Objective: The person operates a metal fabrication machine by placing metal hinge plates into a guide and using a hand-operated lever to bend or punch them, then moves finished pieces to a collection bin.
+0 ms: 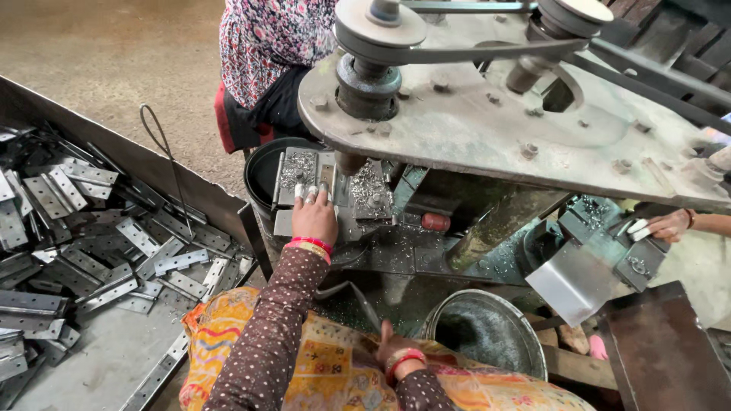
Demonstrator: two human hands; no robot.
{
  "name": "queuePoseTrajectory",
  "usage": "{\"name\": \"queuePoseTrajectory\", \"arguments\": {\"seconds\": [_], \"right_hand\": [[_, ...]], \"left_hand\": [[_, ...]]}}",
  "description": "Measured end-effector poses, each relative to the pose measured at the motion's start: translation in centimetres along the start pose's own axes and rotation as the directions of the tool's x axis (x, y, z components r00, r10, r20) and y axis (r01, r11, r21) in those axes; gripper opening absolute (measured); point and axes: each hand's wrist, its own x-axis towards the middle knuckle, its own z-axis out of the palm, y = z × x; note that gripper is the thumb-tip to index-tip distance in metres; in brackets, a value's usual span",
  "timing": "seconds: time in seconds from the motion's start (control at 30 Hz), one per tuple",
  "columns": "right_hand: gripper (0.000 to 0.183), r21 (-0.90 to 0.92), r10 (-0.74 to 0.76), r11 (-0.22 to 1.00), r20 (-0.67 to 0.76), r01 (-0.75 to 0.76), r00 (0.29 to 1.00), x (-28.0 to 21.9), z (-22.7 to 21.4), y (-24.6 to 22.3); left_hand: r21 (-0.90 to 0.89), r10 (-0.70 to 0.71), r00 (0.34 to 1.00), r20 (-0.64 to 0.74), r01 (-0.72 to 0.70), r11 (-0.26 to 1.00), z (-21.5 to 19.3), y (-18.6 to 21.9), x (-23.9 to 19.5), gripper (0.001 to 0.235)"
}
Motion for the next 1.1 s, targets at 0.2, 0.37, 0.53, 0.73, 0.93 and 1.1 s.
{"name": "queuePoseTrajectory", "arguments": {"seconds": [0.2, 0.37, 0.53, 0.73, 0.93, 1.1], "right_hand": [[0.063, 0.102, -0.055, 0.994, 0.104, 0.044, 0.993, 5.0, 5.0, 2.7], [0.059, -0.095, -0.048, 0.995, -0.061, 0.043, 0.997, 2.3, 2.0, 1.9], [0.052, -0.161, -0.108, 0.985, -0.322, 0.058, 0.941, -1.6, -1.6, 1.1], [0.054, 0.08, 0.02, 0.997, 0.028, -0.022, 0.999, 3.2, 2.2, 0.7], [0.047, 0.057, -0.03, 0.998, -0.111, 0.036, 0.993, 1.9, 2.0, 1.3], [0.041, 0.052, -0.091, 0.987, -0.613, 0.154, 0.785, -3.0, -2.8, 0.3]], "left_hand": [[-0.027, 0.027, 0.997, 0.066, -0.026, 0.999, -0.5, 0.3, -1.8, 0.022], [-0.01, 0.046, 0.999, 0.02, -0.046, 0.999, -1.6, 0.0, -1.7, 0.022], [-0.006, -0.006, 0.979, 0.205, 0.007, 1.0, -0.5, -0.1, 0.8, 0.024], [0.012, 0.014, 0.996, 0.089, -0.015, 1.0, 0.4, 0.0, 1.4, 0.025], [0.001, 0.05, 0.996, 0.074, -0.05, 0.999, -0.1, -0.4, 1.5, 0.024], [-0.03, 0.07, 0.976, 0.204, -0.066, 0.997, -1.7, 0.3, -1.4, 0.024]]}}
